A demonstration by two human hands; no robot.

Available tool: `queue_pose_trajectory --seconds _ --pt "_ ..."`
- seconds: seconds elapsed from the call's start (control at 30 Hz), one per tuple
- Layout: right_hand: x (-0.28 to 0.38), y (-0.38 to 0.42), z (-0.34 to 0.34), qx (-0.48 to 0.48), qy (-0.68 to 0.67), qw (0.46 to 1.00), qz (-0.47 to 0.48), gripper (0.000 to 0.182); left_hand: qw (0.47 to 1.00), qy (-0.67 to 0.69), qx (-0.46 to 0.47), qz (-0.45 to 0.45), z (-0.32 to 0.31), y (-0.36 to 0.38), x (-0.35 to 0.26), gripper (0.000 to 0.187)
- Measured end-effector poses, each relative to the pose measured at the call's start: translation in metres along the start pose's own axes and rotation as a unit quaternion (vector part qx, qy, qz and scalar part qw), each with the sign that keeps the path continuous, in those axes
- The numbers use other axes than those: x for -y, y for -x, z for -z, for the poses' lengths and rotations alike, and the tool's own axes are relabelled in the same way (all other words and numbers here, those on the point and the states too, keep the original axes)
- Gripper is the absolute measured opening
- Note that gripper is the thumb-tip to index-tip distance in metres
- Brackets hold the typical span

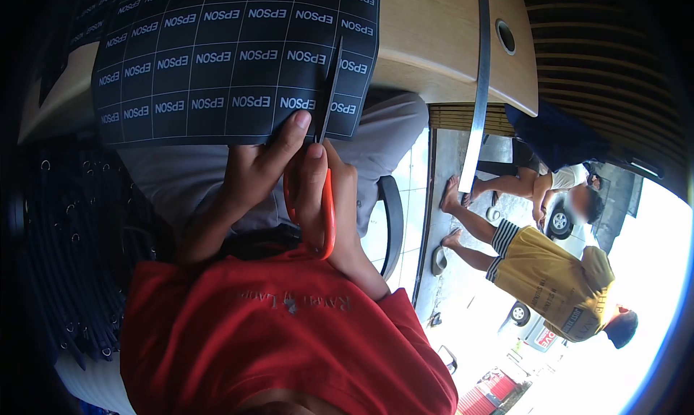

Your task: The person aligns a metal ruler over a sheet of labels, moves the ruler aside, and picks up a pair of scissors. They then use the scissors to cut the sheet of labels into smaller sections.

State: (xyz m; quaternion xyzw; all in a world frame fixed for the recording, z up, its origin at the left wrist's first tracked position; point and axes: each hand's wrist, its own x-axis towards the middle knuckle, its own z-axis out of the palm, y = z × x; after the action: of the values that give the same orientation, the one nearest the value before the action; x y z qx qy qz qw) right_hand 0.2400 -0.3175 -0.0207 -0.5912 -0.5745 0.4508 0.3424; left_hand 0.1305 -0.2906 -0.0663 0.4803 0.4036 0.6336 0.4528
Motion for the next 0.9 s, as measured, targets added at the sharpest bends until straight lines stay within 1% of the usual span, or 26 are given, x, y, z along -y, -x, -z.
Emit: queue_pose_trajectory --seconds 0.07,0.17,0.27,0.4,0.5,0.67,0.8,0.9 --pt "-0.0014 0.0003 -0.0016 -0.016 0.014 0.999 0.025 0.050 1.000 0.002 0.001 0.000 0.0006 -0.0006 -0.0007 0.012" --pt "-0.0019 0.0006 -0.0039 -0.033 0.018 0.999 0.024 0.050 1.000 0.002 0.005 0.002 0.0015 -0.0006 -0.0006 0.012" --pt "-0.0004 0.0015 -0.0034 -0.021 -0.005 1.000 0.008 0.050 1.000 0.001 0.012 0.007 0.0029 -0.0006 0.0004 0.011" --pt "-0.0008 0.0007 -0.0040 -0.025 0.005 0.999 0.021 0.050 1.000 0.004 0.009 0.009 0.0024 0.0000 0.0011 0.011" --pt "0.0012 0.0012 -0.0035 -0.020 0.001 1.000 -0.002 0.050 1.000 0.008 0.007 0.006 0.0019 0.0001 0.0017 0.011" --pt "0.0043 -0.0003 -0.0033 -0.011 -0.002 1.000 0.010 0.050 1.000 0.010 0.012 0.009 0.0028 0.0002 0.0000 0.012" --pt "0.0038 -0.0001 -0.0022 -0.001 -0.005 1.000 -0.002 0.049 1.000 0.001 0.009 -0.002 0.0028 -0.0003 0.0014 0.012" --pt "0.0021 -0.0002 -0.0032 -0.011 0.017 1.000 0.024 0.049 1.000 0.005 0.014 0.005 0.0038 0.0002 0.0017 0.012"
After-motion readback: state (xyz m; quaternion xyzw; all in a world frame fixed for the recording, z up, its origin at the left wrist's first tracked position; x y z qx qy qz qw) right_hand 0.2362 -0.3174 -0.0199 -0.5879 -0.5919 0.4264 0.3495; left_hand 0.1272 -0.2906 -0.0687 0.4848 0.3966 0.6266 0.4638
